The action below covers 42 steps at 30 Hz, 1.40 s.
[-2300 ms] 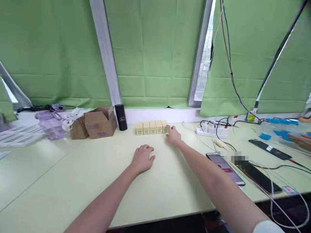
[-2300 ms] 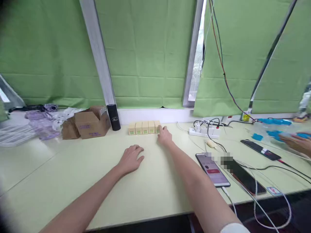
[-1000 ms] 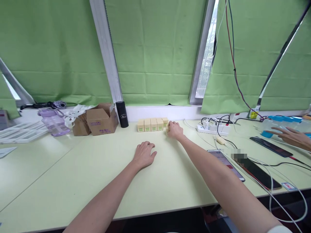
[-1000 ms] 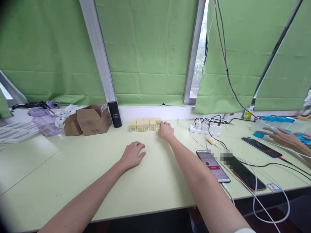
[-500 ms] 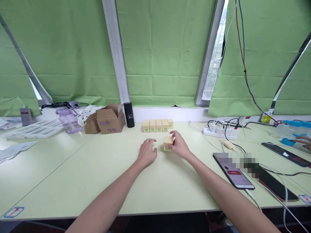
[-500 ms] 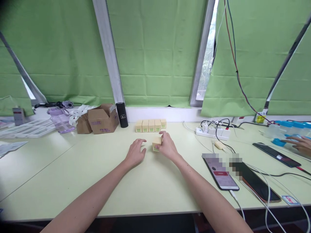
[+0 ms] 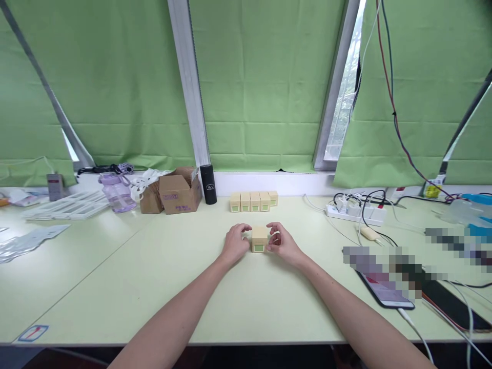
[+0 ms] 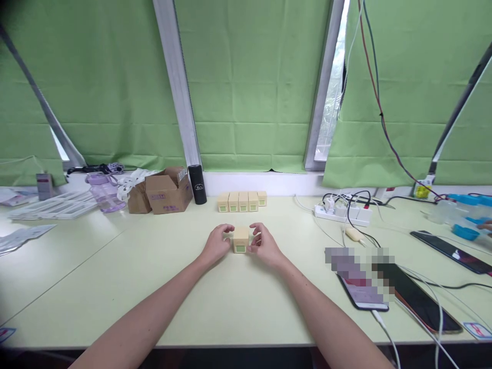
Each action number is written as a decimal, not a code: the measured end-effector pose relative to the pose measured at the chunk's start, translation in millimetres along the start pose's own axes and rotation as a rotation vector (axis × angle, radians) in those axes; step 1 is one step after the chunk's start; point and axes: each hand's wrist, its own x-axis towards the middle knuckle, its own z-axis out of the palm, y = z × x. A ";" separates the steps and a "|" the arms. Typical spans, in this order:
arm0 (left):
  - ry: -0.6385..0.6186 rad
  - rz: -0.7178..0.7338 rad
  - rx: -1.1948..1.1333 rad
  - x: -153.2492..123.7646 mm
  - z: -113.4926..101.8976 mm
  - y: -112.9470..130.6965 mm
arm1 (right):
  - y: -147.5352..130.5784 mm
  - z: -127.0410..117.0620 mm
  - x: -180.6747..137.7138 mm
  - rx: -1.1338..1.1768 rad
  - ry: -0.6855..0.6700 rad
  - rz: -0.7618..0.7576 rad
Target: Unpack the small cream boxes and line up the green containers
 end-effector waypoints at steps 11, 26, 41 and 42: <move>0.023 -0.043 0.050 -0.2 -4.2 1.5 | 4.6 3.8 4.5 -0.141 0.181 -0.052; -0.043 -0.048 -0.120 0.1 -3.3 -0.3 | 7.3 -4.4 7.3 -0.119 0.250 0.015; -0.056 -0.060 -0.064 -6.9 5.6 10.6 | 6.7 -2.7 8.8 -0.230 0.275 -0.039; -0.055 -0.070 -0.055 -7.4 5.9 11.8 | 5.2 -2.3 8.0 -0.242 0.280 -0.046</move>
